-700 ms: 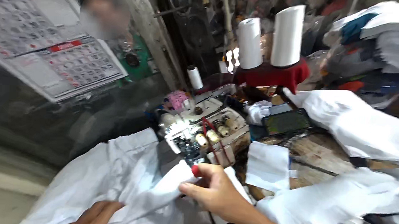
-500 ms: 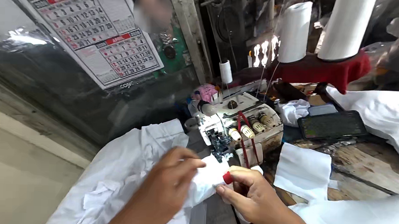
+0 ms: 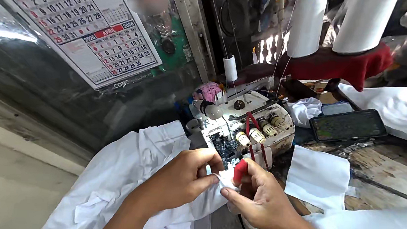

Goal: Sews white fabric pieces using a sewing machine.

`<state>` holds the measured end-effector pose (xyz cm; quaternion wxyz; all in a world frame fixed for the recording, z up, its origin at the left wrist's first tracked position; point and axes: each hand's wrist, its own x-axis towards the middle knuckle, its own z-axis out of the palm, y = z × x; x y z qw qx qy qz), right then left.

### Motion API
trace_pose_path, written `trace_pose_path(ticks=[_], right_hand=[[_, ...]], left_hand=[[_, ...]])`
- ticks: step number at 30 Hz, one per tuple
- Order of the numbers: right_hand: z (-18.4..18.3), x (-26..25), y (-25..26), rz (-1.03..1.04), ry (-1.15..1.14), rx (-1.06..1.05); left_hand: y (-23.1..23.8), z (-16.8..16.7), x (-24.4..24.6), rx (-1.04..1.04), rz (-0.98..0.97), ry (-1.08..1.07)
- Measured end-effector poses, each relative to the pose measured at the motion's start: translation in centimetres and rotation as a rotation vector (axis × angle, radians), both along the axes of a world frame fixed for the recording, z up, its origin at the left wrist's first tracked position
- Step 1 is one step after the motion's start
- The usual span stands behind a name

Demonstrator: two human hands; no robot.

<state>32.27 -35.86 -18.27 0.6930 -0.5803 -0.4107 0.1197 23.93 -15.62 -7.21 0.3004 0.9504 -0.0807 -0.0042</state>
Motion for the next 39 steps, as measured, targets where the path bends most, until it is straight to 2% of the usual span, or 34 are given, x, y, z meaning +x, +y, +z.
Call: trace_pose_path(ticks=[4, 7, 8, 11, 13, 14, 16, 18, 20, 23, 28, 31, 33, 35, 37, 39], right_hand=[[0.6, 0.3, -0.4, 0.073, -0.043, -0.059], [1.4, -0.2, -1.2, 0.097, -0.212, -0.073], [1.7, -0.5, -1.4, 0.106, -0.268, -0.095], [1.3, -0.6, -1.5, 0.130, -0.330, -0.149], [0.3, -0.2, -1.9, 0.098, -0.261, -0.143], [-0.3, -0.1, -2.3, 0.057, -0.212, -0.124], [-1.1, 0.3, -3.0, -0.031, -0.126, -0.075], [-1.7, 0.8, -3.1, -0.078, -0.097, -0.076], [-1.3, 1.2, -2.8, -0.048, -0.115, -0.103], [0.8, 1.6, -2.2, 0.027, -0.145, -0.186], [0.1, 3.0, -0.6, -0.027, -0.346, -0.131], [1.2, 2.9, -0.2, -0.015, -0.291, -0.097], [2.7, 2.6, -0.3, 0.166, -0.169, -0.147], [3.4, 2.9, -0.5, 0.397, -0.058, -0.233], [3.8, 3.4, -0.6, 0.420, -0.156, -0.382], [3.5, 3.2, -0.4, 0.386, -0.271, -0.442]], left_hand=[[-0.4, 0.4, 0.7, -0.059, -0.002, 0.071], [-0.9, 1.5, 1.0, -0.001, -0.085, 0.200], [-1.2, 2.2, 1.2, 0.079, -0.134, 0.236], [-3.0, 4.5, 1.6, 0.552, -0.214, 0.228], [-2.9, 4.5, 1.5, 0.696, -0.223, 0.119], [-2.1, 3.9, 1.3, 0.659, -0.229, 0.050], [-0.4, 2.5, 1.3, 0.396, -0.258, 0.038], [0.2, 1.6, 1.2, 0.123, -0.272, 0.178], [0.2, 1.7, 1.2, 0.002, -0.240, 0.312], [0.1, 2.8, 1.4, 0.033, -0.219, 0.359], [0.4, 2.3, 1.3, -0.015, -0.267, 0.333], [0.4, 2.0, 1.2, -0.099, -0.307, 0.327], [0.3, 2.5, 1.1, -0.115, -0.302, 0.341], [0.0, 3.4, 0.9, -0.065, -0.251, 0.384], [-0.6, 4.1, 1.1, 0.047, -0.172, 0.426], [-1.3, 4.0, 1.9, 0.194, -0.120, 0.430]])
